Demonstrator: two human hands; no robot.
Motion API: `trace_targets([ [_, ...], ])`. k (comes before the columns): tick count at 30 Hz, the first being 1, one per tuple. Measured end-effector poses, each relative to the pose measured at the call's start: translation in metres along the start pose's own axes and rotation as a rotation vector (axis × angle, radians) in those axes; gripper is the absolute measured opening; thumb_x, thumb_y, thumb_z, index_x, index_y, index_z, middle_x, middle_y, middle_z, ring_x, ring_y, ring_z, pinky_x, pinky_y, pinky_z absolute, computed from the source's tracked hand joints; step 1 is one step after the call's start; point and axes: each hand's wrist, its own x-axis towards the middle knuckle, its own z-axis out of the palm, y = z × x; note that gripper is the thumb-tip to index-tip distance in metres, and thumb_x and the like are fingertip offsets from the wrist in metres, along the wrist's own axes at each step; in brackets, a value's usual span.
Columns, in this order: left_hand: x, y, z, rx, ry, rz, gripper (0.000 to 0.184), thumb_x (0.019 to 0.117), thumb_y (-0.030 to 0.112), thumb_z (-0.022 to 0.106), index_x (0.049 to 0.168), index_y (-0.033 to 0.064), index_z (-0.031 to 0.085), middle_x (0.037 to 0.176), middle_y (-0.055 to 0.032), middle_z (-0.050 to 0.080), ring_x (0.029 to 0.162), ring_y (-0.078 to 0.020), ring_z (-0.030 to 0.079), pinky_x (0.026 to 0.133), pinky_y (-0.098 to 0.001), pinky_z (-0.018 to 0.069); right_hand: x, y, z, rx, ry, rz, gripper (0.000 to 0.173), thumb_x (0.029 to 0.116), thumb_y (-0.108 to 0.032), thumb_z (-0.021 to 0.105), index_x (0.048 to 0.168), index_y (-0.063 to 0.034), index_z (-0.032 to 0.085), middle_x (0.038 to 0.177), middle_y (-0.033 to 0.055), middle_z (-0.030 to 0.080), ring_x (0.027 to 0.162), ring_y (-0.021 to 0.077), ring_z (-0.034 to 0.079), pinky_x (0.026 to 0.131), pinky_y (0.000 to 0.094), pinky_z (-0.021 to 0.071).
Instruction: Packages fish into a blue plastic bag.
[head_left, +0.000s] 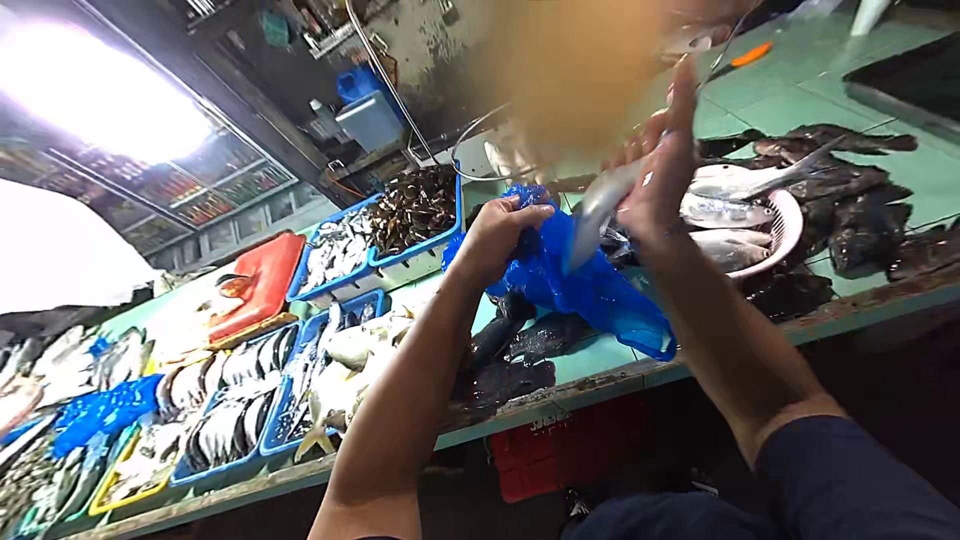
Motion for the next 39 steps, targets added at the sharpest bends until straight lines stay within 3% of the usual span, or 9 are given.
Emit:
trace_targets([
  [4, -0.004, 0.006, -0.033, -0.169, 0.092, 0.061, 0.028, 0.1, 0.019, 0.057, 0.125, 0.0092, 0.064, 0.09, 0.0011, 0.066, 0.078, -0.0104, 0.065, 0.071, -0.0311, 0.058, -0.038, 0.129, -0.048, -0.606, -0.413, -0.317, 0.024, 0.0989, -0.015, 0.057, 0.079, -0.0024, 0.063, 0.071, 0.0035, 0.062, 0.069, 0.0119, 0.063, 0.068, 0.0331, 0.0556],
  [7, -0.017, -0.014, -0.058, -0.12, 0.187, 0.011, 0.025, 0.0981, 0.02, 0.059, 0.121, 0.0117, 0.066, 0.085, 0.0036, 0.062, 0.075, -0.0097, 0.062, 0.07, -0.0316, 0.0565, -0.053, 0.117, -0.079, -1.45, -1.046, -0.006, 0.016, 0.0877, -0.022, 0.075, 0.093, -0.0065, 0.076, 0.106, 0.0146, 0.071, 0.114, 0.038, 0.062, 0.106, 0.0699, 0.038],
  [9, -0.026, -0.044, -0.062, -0.098, 0.253, -0.03, 0.025, 0.0957, 0.017, 0.062, 0.12, 0.0113, 0.067, 0.082, 0.0034, 0.06, 0.071, -0.0088, 0.059, 0.067, -0.0291, 0.0538, -0.05, 0.086, -0.098, -1.62, -1.225, 0.13, 0.023, 0.0863, -0.026, 0.079, 0.106, -0.0143, 0.077, 0.117, 0.0114, 0.07, 0.122, 0.0398, 0.059, 0.108, 0.0804, 0.0285],
  [13, -0.038, -0.062, -0.048, -0.075, 0.313, -0.012, 0.019, 0.1, 0.016, 0.062, 0.117, 0.0099, 0.067, 0.085, 0.0032, 0.066, 0.074, -0.0066, 0.062, 0.071, -0.0256, 0.0551, -0.006, 0.025, -0.147, -1.367, -0.975, 0.002, 0.017, 0.0944, -0.013, 0.065, 0.102, 0.0007, 0.072, 0.099, 0.0166, 0.073, 0.093, 0.0298, 0.071, 0.086, 0.0517, 0.0586],
  [17, -0.042, -0.062, -0.027, -0.074, 0.265, -0.045, 0.02, 0.1029, 0.014, 0.059, 0.121, 0.008, 0.065, 0.092, 0.0013, 0.07, 0.077, -0.0063, 0.065, 0.071, -0.0237, 0.0563, 0.029, 0.028, -0.188, -1.89, -0.879, 0.383, 0.069, 0.0869, -0.05, 0.076, 0.14, -0.0098, 0.06, 0.14, 0.0251, 0.058, 0.132, 0.0489, 0.051, 0.101, 0.0762, 0.0399],
  [20, -0.044, -0.06, -0.014, -0.059, 0.268, -0.068, 0.021, 0.1034, 0.014, 0.058, 0.122, 0.0082, 0.065, 0.089, 0.0003, 0.069, 0.076, -0.007, 0.065, 0.07, -0.0235, 0.0557, 0.017, 0.054, -0.199, -2.026, -0.863, 0.383, 0.046, 0.0886, -0.032, 0.074, 0.127, -0.0062, 0.068, 0.131, 0.0243, 0.063, 0.128, 0.0493, 0.053, 0.098, 0.0771, 0.0365],
  [26, -0.051, -0.06, -0.017, -0.092, 0.276, -0.07, 0.029, 0.0997, 0.011, 0.063, 0.129, 0.0084, 0.063, 0.092, -0.0013, 0.068, 0.077, -0.0093, 0.064, 0.072, -0.0264, 0.0564, 0.038, 0.009, -0.173, -1.668, -0.521, 0.207, 0.049, 0.1028, -0.043, 0.057, 0.1, 0.0038, 0.07, 0.093, 0.027, 0.069, 0.093, 0.0458, 0.068, 0.083, 0.0698, 0.0506],
  [32, -0.039, -0.061, -0.037, -0.14, 0.143, -0.101, 0.063, 0.0904, 0.005, 0.067, 0.149, 0.016, 0.046, 0.106, -0.0061, 0.067, 0.089, -0.0152, 0.068, 0.076, -0.0335, 0.0602, 0.043, -0.026, -0.073, -0.641, -0.334, 0.13, 0.031, 0.107, -0.028, 0.052, 0.078, -0.0168, 0.051, 0.056, -0.008, 0.05, 0.051, 0.0086, 0.056, 0.061, 0.034, 0.0582],
  [39, -0.002, -0.041, -0.054, -0.167, 0.095, -0.111, 0.066, 0.0915, 0.011, 0.063, 0.153, 0.0171, 0.04, 0.119, -0.0099, 0.067, 0.098, -0.0199, 0.069, 0.081, -0.0396, 0.0608, -0.021, 0.124, 0.017, -0.23, -0.123, 0.02, 0.019, 0.1063, -0.015, 0.053, 0.093, -0.0033, 0.057, 0.067, 0.0001, 0.058, 0.06, 0.0097, 0.061, 0.062, 0.0314, 0.0583],
])
